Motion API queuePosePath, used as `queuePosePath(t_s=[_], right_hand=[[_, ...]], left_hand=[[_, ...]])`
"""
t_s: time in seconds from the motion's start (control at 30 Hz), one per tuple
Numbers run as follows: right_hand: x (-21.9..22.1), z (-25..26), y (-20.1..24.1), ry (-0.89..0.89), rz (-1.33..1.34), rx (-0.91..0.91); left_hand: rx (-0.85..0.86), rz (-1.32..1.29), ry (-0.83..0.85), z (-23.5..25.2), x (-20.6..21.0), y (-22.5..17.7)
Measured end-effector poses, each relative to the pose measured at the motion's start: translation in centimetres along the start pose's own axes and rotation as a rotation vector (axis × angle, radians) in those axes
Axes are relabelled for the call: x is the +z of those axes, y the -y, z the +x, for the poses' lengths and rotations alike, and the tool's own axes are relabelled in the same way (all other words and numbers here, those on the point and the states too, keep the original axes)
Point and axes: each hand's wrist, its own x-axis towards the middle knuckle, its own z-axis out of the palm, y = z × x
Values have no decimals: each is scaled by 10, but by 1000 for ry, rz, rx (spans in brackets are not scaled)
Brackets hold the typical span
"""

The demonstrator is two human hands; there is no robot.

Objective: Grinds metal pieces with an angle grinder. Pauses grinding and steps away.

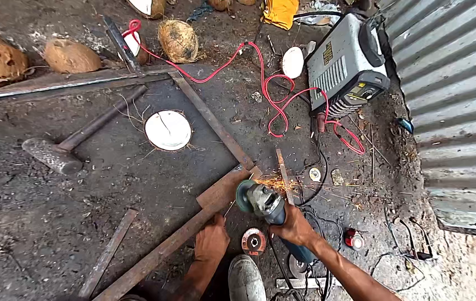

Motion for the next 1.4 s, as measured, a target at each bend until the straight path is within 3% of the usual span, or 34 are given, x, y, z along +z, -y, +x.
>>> queuePosePath(t_s=[0.23,0.47,0.6,0.73,0.9,0.97,1.03,1.13,1.2,1.4], right_hand=[[-5,18,-3,-62,65,3],[8,-3,3,21,15,-15],[-3,8,-5,-45,30,19],[1,-2,-2,13,-26,26],[-3,10,-5,-30,39,-2],[-15,16,-12,-78,96,21],[-25,15,-19,-130,177,51],[-30,6,-26,-199,254,79],[-30,1,-27,-203,251,81],[-5,-9,-14,-82,120,6]], left_hand=[[-5,-5,5,-3,-2,0],[-37,-13,107,0,-6,-2],[-24,-32,61,-1,-3,1],[-33,-20,68,3,-5,-1],[-26,-16,163,6,-12,0],[39,-135,245,14,-20,12],[104,-424,330,24,-21,31],[63,-923,538,28,-23,48],[56,-1018,594,27,-26,50],[165,-552,246,27,-16,40]])
